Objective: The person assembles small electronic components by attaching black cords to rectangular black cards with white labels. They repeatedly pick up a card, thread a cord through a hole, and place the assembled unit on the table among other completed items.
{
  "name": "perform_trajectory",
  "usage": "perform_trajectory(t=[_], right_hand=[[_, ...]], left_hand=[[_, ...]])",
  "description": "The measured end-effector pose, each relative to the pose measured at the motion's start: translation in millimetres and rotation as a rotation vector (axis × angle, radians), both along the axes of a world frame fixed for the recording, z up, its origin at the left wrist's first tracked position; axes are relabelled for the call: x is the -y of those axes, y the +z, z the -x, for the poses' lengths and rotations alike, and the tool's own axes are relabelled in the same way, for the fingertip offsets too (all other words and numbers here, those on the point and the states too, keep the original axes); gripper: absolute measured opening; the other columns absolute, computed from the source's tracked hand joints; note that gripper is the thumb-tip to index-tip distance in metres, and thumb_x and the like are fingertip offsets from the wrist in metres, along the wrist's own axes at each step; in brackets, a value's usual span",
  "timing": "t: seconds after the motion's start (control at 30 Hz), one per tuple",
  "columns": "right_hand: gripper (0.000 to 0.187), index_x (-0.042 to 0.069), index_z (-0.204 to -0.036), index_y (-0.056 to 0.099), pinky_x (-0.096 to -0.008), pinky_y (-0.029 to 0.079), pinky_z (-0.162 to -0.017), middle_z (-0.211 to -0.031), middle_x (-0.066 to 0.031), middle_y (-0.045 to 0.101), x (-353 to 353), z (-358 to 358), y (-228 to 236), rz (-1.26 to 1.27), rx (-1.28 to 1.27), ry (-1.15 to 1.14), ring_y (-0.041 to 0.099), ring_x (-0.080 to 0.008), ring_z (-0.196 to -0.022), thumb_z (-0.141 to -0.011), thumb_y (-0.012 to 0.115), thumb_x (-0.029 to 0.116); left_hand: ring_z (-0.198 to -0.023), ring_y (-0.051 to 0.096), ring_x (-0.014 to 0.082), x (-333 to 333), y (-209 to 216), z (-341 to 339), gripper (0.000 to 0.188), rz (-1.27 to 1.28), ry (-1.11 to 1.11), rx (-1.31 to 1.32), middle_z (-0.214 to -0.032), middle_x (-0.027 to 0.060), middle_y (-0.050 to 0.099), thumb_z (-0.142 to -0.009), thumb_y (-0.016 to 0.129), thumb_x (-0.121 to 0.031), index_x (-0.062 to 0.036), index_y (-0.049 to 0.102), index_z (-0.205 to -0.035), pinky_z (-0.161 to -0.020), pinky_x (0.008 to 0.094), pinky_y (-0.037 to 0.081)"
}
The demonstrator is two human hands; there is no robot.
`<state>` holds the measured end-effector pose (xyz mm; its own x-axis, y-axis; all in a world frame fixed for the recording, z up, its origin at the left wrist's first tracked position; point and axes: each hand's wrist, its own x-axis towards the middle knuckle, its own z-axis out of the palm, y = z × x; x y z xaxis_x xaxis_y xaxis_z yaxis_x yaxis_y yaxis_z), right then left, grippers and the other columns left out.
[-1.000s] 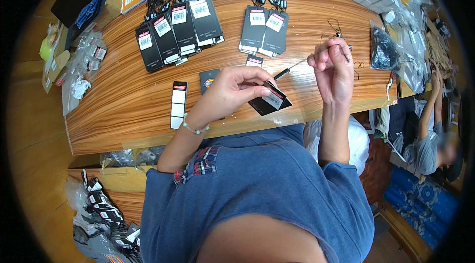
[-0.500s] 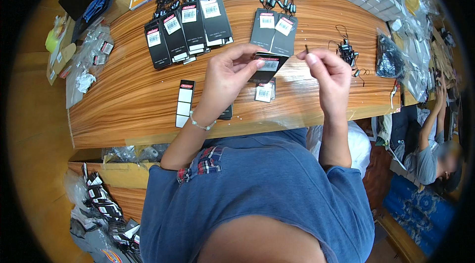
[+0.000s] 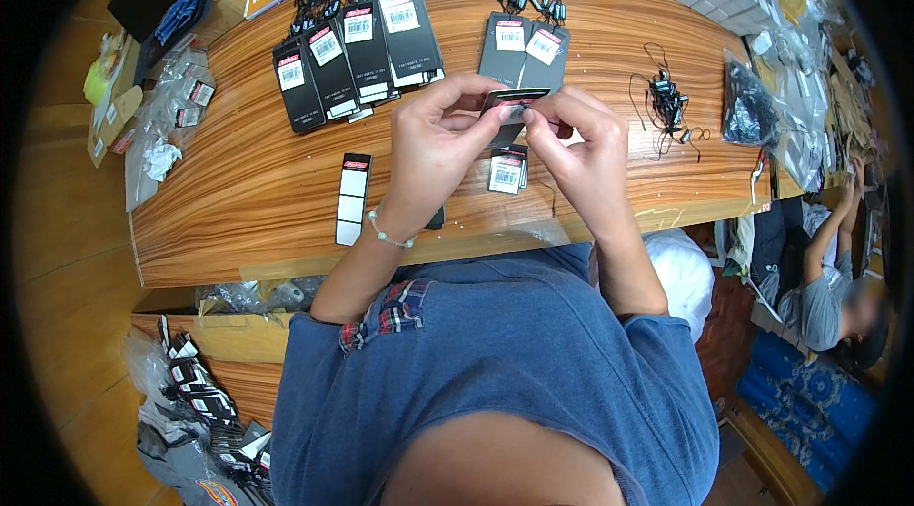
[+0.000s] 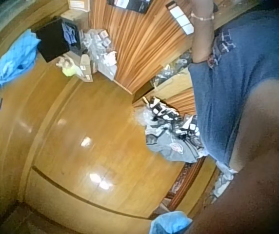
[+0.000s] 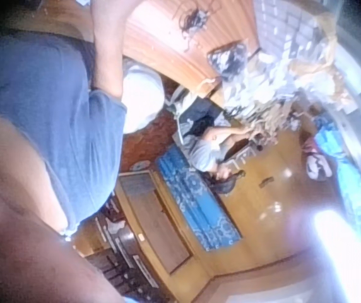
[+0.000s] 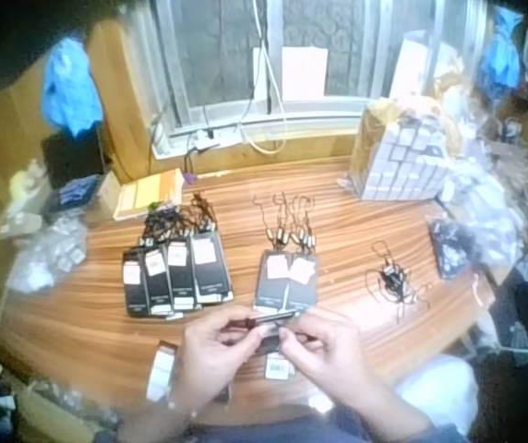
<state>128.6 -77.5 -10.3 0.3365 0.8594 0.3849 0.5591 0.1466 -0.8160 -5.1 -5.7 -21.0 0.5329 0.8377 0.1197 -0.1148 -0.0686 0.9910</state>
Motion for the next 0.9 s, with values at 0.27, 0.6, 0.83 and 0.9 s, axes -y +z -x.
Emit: perform_trajectory(t=[0.27,0.6,0.83,0.9], right_hand=[[0.007,-0.002,-0.071,0.061,-0.0243,0.035,-0.047,-0.058,-0.0048,0.05,0.9,-0.3,-1.9,-0.004,-0.108,0.006,0.045,-0.0104,-0.05,-0.071,0.061,0.005],[0.01,-0.003,-0.071,0.062,-0.0197,0.032,-0.048,-0.06,-0.0002,0.051,1.4,-4.8,-9.9,0.071,-0.434,0.079,0.043,-0.0041,-0.054,-0.075,0.062,0.006],[0.012,-0.003,-0.071,0.061,-0.019,0.033,-0.049,-0.062,0.0008,0.052,0.1,-4.3,-13.9,0.097,-0.525,0.088,0.043,-0.0028,-0.057,-0.077,0.061,0.007],[0.011,-0.003,-0.072,0.061,-0.0188,0.033,-0.05,-0.063,0.0008,0.053,0.1,-3.0,-16.4,0.076,-0.566,0.087,0.044,-0.0024,-0.058,-0.078,0.06,0.007]], left_hand=[[-0.079,0.062,0.0116,3.0,3.6,-1.4,0.014,-0.029,-0.008,0.004,-0.087,0.007,0.062,-0.078,0.06,0.004,0.0039,0.06,-0.092,-0.069,0.0207,0.053],[-0.077,0.063,0.012,4.2,7.1,0.3,0.014,0.012,-0.03,-0.017,-0.086,0.0075,0.063,-0.078,0.058,0.006,0.0045,0.06,-0.091,-0.065,0.0195,0.053],[-0.075,0.063,0.0112,3.7,6.7,0.4,0.013,-0.036,-0.029,-0.029,-0.085,0.008,0.063,-0.078,0.06,0.004,0.0052,0.06,-0.09,-0.064,0.0192,0.053],[-0.079,0.06,0.0098,4.0,8.7,0.6,0.014,-0.063,-0.034,-0.067,-0.087,0.0073,0.062,-0.078,0.061,0.003,0.0041,0.06,-0.092,-0.065,0.0187,0.053]])
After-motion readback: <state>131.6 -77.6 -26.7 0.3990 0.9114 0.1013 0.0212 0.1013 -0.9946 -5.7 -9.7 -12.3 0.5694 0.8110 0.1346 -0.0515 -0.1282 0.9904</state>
